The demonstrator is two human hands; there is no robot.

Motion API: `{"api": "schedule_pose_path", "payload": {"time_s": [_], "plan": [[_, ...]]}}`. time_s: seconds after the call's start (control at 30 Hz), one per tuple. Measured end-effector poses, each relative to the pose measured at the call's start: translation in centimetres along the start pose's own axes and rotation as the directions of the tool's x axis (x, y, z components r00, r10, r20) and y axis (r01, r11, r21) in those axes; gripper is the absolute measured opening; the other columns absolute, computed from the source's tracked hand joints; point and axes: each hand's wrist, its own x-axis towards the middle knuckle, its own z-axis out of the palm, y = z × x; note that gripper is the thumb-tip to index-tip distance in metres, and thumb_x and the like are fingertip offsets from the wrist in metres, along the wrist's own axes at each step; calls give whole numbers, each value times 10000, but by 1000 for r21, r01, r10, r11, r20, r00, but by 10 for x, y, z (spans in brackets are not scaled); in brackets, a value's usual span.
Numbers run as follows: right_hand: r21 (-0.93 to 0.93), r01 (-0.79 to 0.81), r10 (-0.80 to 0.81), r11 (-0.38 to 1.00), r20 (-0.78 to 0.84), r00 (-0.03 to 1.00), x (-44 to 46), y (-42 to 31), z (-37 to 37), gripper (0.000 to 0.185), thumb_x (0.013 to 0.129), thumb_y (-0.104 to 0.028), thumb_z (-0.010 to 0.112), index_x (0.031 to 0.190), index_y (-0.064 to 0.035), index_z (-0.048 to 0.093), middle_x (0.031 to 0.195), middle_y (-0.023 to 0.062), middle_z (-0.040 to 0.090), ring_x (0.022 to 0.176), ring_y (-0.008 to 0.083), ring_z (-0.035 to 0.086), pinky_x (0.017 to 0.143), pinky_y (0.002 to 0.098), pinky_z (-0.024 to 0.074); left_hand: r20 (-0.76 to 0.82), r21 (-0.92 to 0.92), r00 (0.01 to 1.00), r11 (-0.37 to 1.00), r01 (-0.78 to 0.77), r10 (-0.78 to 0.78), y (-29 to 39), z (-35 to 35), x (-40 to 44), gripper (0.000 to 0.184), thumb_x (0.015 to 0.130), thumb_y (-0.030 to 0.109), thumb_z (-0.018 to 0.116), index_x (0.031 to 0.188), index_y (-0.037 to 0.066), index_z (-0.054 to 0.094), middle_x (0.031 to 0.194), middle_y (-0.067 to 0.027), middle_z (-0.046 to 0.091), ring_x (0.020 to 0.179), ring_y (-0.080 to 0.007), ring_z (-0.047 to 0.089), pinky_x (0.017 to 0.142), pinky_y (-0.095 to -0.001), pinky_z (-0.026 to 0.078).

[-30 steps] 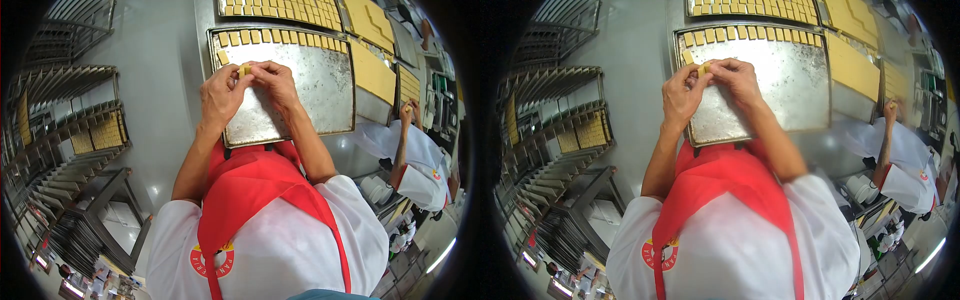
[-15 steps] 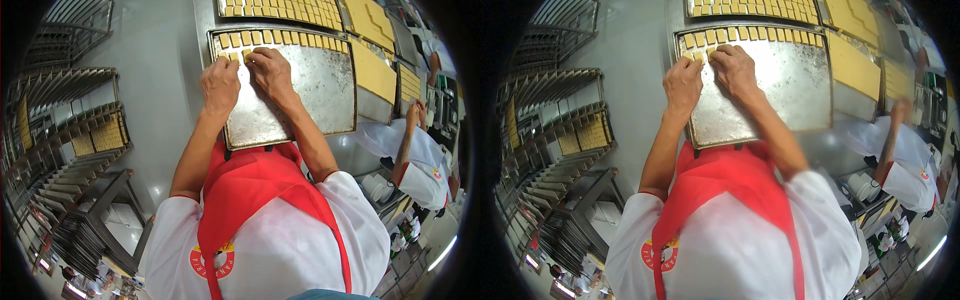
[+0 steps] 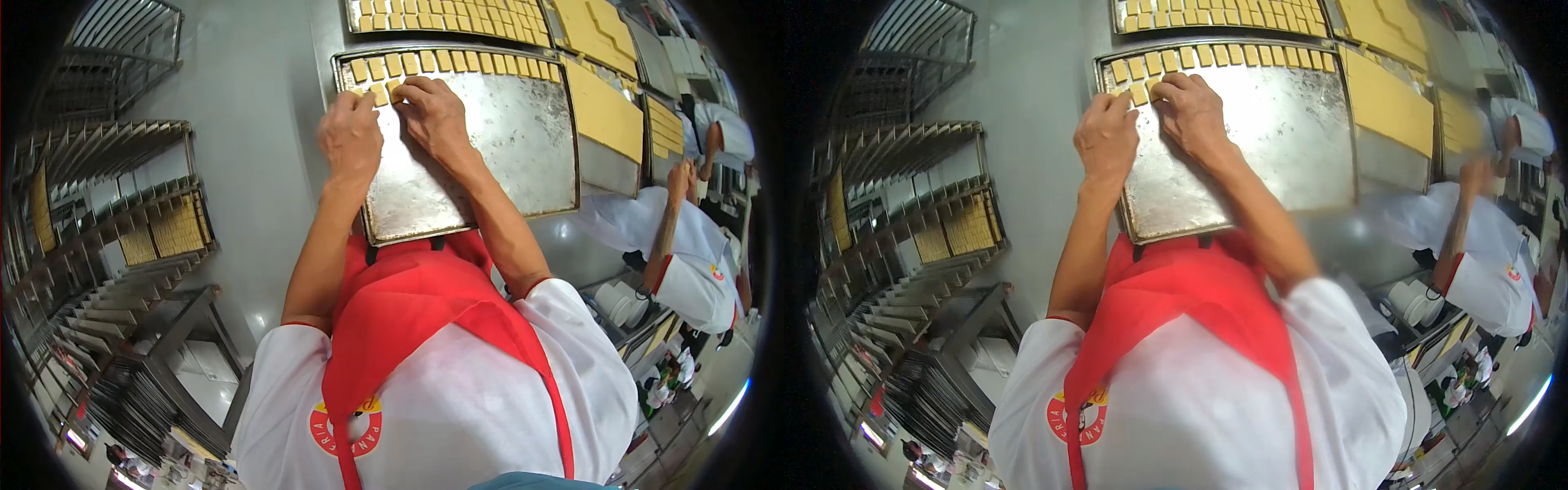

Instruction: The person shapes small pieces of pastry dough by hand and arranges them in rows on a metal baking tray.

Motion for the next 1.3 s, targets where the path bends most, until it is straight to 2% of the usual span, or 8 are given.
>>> {"api": "schedule_pose_path", "payload": {"time_s": [0.3,0.4,0.53,0.63,0.7,0.87,1.0,1.3], "plan": [[14,-12,13,1000,-8,1000,-31,11,-68,287,851,-93,786,1135,-75,747,1155,127,723,1045,337,684,882,411,573,32,33,999,999,-9,7,-18,-3,-2,141,882,129,760,1020,119,785,1008,-72,696,921,-315,688,784,-428,545],[37,-79,86,996,-254,963,-57,47,-114,280,808,-67,793,1084,-98,769,1119,119,740,1029,322,697,878,412,578,38,45,998,998,40,-41,-13,-1,-3,149,886,127,760,1031,98,784,1036,-72,703,943,-313,692,802,-415,544],[-167,-400,290,901,-454,843,-107,136,-185,242,881,-113,763,1116,-56,769,1105,145,762,1046,315,714,925,386,548,72,61,995,996,63,-67,4,-8,-1,175,860,98,768,1033,78,781,1047,-112,685,981,-334,672,842,-433,542],[-169,-615,490,770,-459,741,-156,221,-210,337,885,-269,783,1149,-59,770,1083,146,778,1030,316,733,906,394,561,34,53,995,995,89,-91,21,-5,-5,218,863,123,776,1074,65,782,1085,-127,693,1001,-345,673,857,-437,540],[-167,-773,718,612,-293,631,-173,257,-215,480,852,-390,810,1197,-60,762,1078,148,786,1004,309,753,885,403,576,80,24,984,987,161,-162,35,-2,-6,241,874,147,773,1098,58,780,1107,-137,700,1009,-353,674,876,-438,538],[-62,-669,630,741,-281,724,-166,264,-186,599,785,-444,862,1174,-8,725,1083,216,745,1011,406,701,878,451,558,110,17,993,999,28,-30,65,19,-12,245,896,165,776,1113,52,778,1070,-118,707,880,-289,687,787,-370,541],[-295,-657,572,694,-328,752,-156,251,-175,654,761,-441,861,1236,-51,638,1102,207,710,1041,410,659,865,502,547,159,-7,987,1000,23,-22,92,32,-15,229,895,171,773,1085,42,778,1073,-140,710,923,-321,685,820,-406,543],[-238,-618,563,749,-262,784,-160,264,-179,624,751,-337,816,1291,-82,634,1099,202,713,1040,399,659,879,510,541,193,-59,981,998,-13,24,124,47,-15,191,889,146,776,1046,37,781,1027,-146,718,905,-329,697,797,-403,554]]}}
